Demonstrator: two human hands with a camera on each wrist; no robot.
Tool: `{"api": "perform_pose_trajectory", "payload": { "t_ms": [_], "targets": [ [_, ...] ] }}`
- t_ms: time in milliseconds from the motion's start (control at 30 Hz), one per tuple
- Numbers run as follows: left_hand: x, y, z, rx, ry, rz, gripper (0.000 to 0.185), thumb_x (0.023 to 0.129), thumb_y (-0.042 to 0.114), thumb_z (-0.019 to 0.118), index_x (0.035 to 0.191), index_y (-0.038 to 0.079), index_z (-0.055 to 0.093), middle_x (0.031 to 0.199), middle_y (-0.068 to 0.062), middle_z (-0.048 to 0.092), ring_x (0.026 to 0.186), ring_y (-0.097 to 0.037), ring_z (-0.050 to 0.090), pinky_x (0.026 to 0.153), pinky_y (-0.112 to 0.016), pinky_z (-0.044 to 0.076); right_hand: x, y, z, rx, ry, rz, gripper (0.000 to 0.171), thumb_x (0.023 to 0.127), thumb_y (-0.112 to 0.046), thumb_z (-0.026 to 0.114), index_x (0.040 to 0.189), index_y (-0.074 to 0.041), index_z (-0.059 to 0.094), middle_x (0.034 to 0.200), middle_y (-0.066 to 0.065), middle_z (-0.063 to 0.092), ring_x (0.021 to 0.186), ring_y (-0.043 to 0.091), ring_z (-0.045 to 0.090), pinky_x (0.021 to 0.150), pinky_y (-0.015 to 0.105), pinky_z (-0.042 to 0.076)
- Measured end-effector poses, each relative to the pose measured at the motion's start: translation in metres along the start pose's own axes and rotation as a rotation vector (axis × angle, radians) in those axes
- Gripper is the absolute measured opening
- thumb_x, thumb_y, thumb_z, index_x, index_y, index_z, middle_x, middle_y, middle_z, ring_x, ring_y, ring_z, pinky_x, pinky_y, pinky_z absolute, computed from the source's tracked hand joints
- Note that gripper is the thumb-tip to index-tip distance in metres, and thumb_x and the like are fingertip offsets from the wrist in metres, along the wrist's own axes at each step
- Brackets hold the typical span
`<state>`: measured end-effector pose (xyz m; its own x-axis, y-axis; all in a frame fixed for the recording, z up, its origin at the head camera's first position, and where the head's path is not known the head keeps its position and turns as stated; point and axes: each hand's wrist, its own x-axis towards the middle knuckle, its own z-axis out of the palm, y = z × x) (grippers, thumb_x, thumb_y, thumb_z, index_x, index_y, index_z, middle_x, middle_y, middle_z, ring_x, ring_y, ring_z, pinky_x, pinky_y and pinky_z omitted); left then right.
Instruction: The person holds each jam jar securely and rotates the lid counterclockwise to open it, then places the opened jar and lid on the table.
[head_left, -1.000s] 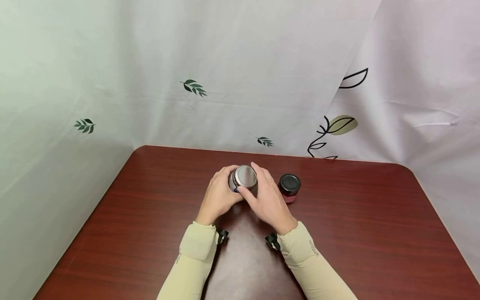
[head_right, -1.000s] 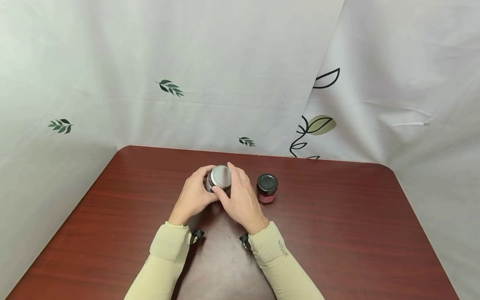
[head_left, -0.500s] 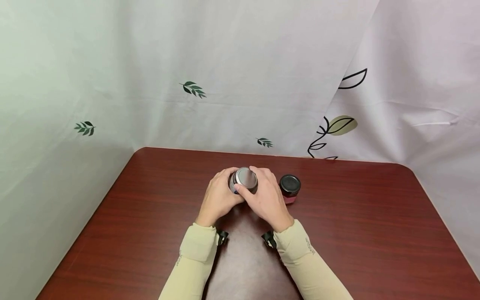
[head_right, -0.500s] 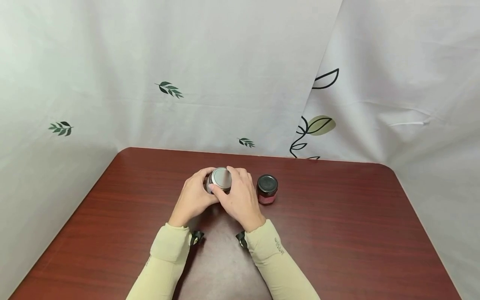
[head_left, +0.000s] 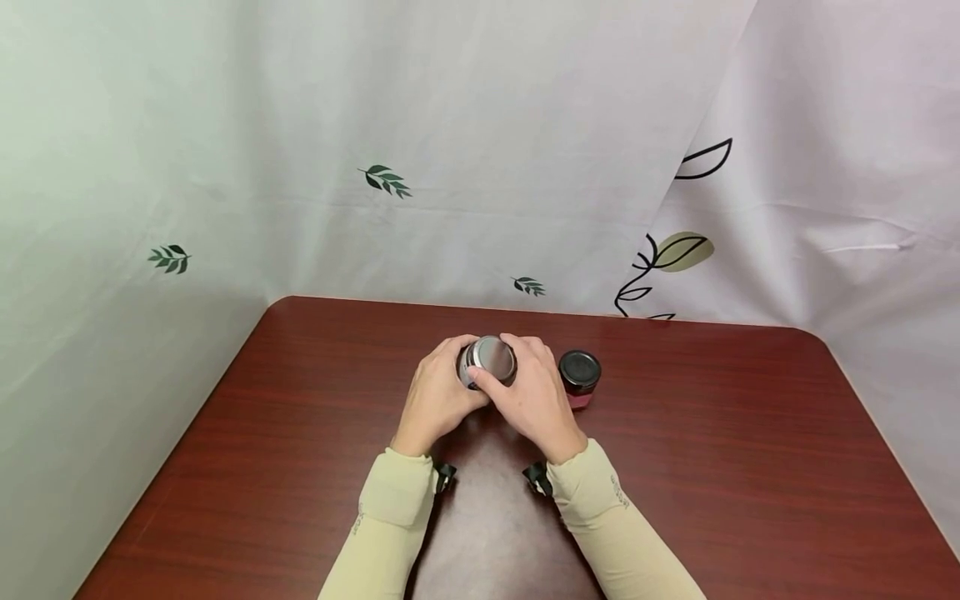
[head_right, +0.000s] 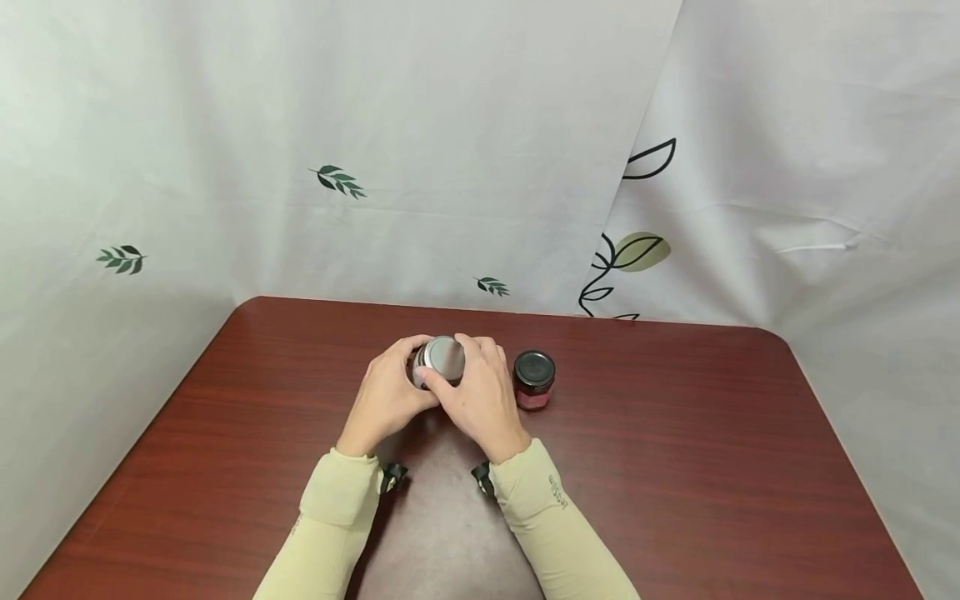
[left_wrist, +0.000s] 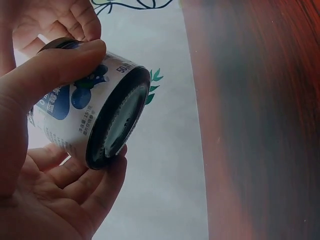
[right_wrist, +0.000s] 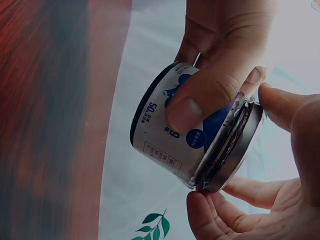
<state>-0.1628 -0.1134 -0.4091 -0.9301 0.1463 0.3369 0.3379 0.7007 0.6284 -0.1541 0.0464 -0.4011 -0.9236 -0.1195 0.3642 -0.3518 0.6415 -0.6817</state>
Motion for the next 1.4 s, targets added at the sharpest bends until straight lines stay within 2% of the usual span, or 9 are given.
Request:
{"api": "perform_pose_trajectory", "payload": {
  "t_ms": [433, 1000, 1400],
  "targets": [
    [0.0005, -0.0002, 0.001, 0.026, 0.007, 0.02, 0.066, 0.067, 0.02, 0.09, 0.126, 0.01, 0.063, 0.118, -0.004, 0.066, 0.102, -0.023, 0.065, 0.089, -0.039, 0.052, -0.0009, -0.0007, 0.0001, -0.013, 0.003, 0.019, 0.061, 0.088, -0.045, 0.075, 0.129, -0.001, 0.064, 0.118, 0.015, 0.062, 0.111, 0.031, 0.056, 0.097, 0.046, 0.045],
    [0.0002, -0.0011, 0.0005, 0.022, 0.001, 0.009, 0.066, 0.065, 0.019, 0.09, 0.125, 0.011, 0.064, 0.116, -0.003, 0.066, 0.099, -0.021, 0.065, 0.087, -0.039, 0.053, 0.0001, 0.0017, -0.0006, -0.041, -0.016, -0.039, 0.061, 0.087, -0.041, 0.079, 0.128, 0.002, 0.064, 0.119, 0.017, 0.063, 0.113, 0.031, 0.057, 0.098, 0.046, 0.045],
    [0.0009, -0.0026, 0.0004, 0.02, -0.003, 0.006, 0.066, 0.065, 0.018, 0.09, 0.125, 0.009, 0.064, 0.116, -0.004, 0.066, 0.1, -0.022, 0.065, 0.087, -0.039, 0.053, 0.0022, 0.003, 0.0003, -0.045, -0.045, -0.033, 0.062, 0.087, -0.041, 0.078, 0.129, 0.002, 0.063, 0.122, 0.017, 0.062, 0.116, 0.031, 0.056, 0.1, 0.045, 0.045]
  ]
}}
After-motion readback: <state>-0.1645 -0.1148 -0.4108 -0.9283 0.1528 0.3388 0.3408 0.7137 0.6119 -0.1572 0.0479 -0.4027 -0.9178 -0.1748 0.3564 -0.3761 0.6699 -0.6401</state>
